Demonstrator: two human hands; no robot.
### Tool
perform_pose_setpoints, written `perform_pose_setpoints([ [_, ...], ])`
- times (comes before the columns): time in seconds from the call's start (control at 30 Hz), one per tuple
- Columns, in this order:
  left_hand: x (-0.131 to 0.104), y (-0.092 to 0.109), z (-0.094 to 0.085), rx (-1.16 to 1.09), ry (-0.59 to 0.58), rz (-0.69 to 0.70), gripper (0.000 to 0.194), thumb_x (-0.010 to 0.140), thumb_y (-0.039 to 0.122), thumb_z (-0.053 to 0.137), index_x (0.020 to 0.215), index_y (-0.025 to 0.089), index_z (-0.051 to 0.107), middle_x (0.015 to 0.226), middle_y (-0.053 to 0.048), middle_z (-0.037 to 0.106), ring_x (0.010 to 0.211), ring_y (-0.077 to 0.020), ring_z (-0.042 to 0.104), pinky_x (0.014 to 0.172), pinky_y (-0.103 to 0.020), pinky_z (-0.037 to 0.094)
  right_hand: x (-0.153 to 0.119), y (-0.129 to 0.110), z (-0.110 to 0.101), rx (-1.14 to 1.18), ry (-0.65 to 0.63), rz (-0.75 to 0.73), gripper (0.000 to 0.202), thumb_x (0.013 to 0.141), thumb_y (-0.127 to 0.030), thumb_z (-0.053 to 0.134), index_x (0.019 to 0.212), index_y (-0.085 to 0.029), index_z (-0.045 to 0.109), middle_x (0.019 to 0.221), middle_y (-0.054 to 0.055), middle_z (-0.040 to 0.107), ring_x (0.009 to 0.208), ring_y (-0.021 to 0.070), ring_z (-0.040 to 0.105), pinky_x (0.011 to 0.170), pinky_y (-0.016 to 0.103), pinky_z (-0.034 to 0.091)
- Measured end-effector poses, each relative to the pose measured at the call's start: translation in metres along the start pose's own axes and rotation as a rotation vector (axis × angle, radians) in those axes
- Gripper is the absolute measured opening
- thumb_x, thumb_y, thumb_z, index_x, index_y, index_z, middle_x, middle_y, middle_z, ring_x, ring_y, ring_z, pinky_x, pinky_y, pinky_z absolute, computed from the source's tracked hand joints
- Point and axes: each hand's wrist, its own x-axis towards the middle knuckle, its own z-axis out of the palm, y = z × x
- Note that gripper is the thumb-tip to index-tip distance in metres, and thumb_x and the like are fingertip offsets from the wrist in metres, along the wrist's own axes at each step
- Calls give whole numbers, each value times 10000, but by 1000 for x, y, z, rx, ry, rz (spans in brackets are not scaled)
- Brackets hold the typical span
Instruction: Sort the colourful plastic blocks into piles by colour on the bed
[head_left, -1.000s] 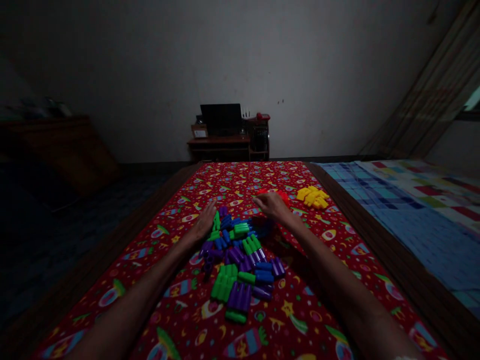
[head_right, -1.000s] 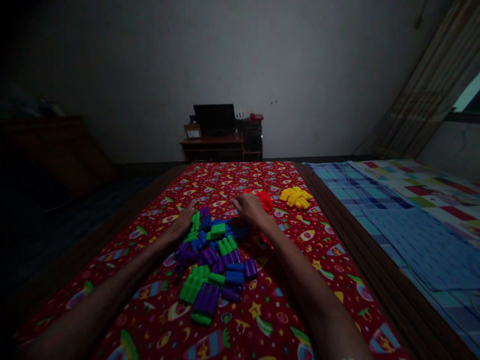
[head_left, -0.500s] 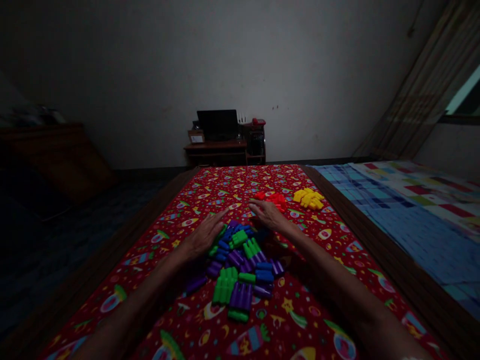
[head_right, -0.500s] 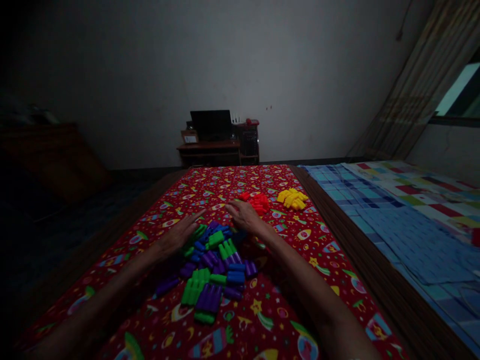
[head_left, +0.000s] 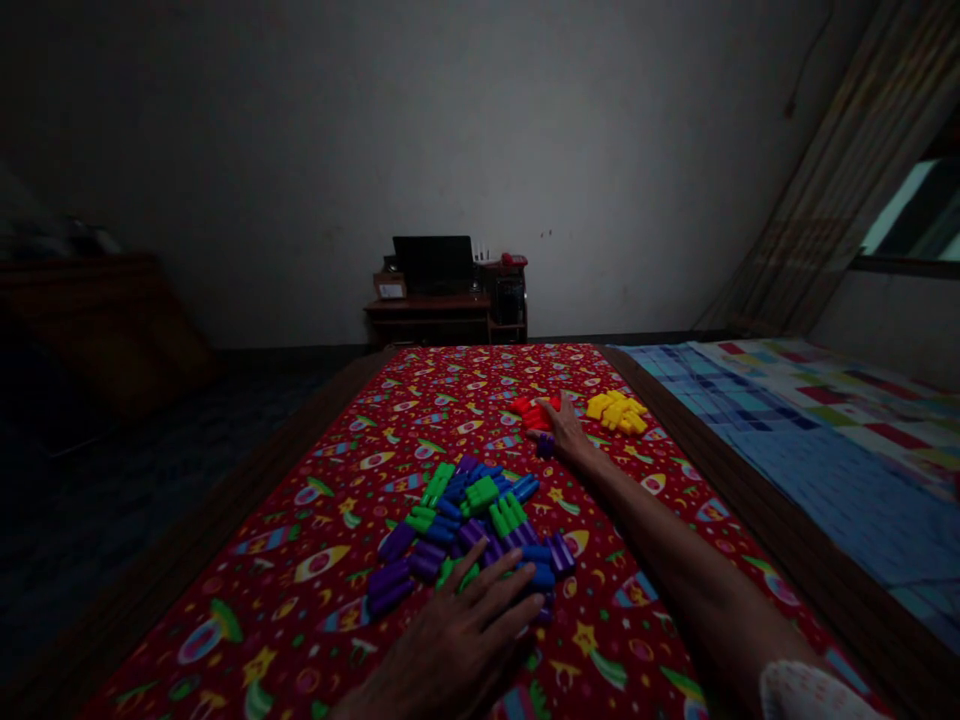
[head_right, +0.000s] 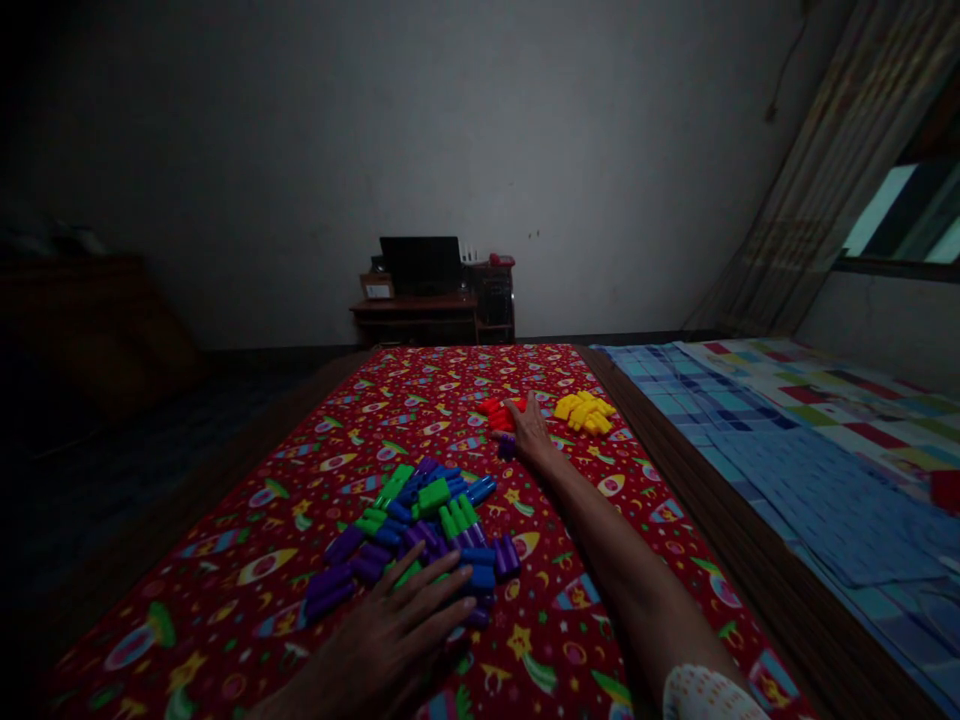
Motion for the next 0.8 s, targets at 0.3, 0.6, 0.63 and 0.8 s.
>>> perform_pose_setpoints([
  [0.3,-11,-4,7,-42,-48,3,422,909,147,486,1328,200,496,1388,-57,548,1365,-208,390,1147,-428,313,18,6,12,57,67,-56,633,809,-441,653,1356,-164,496,1526,199,263,1387,333,297,1101,504,292],
  [0.6,-12,-5,8,-103,-52,2,427,916,161,476,1341,205,476,1381,-62,555,1361,-207,398,1145,-422,322,8,-4,-3,36,231,-61,467,874,-407,551,1297,-211,542,1452,175,393,1301,328,408,1054,536,317],
  [0.63,-12,-4,7,-104,-58,-14,420,920,163,472,1338,208,479,1381,-61,554,1361,-205,398,1146,-425,319,3,-6,-7,65,266,-84,412,894,-377,516,1262,-201,567,1399,172,458,1259,309,451,1042,510,338],
  [0.8,-10,-3,1,-118,-154,-5,458,920,298,508,1370,242,451,1466,-41,459,1393,-230,341,1161,-475,264,-37,-30,-30,206,63,-200,341,953,-299,377,880,-152,675,790,68,653,742,181,583,729,297,452],
])
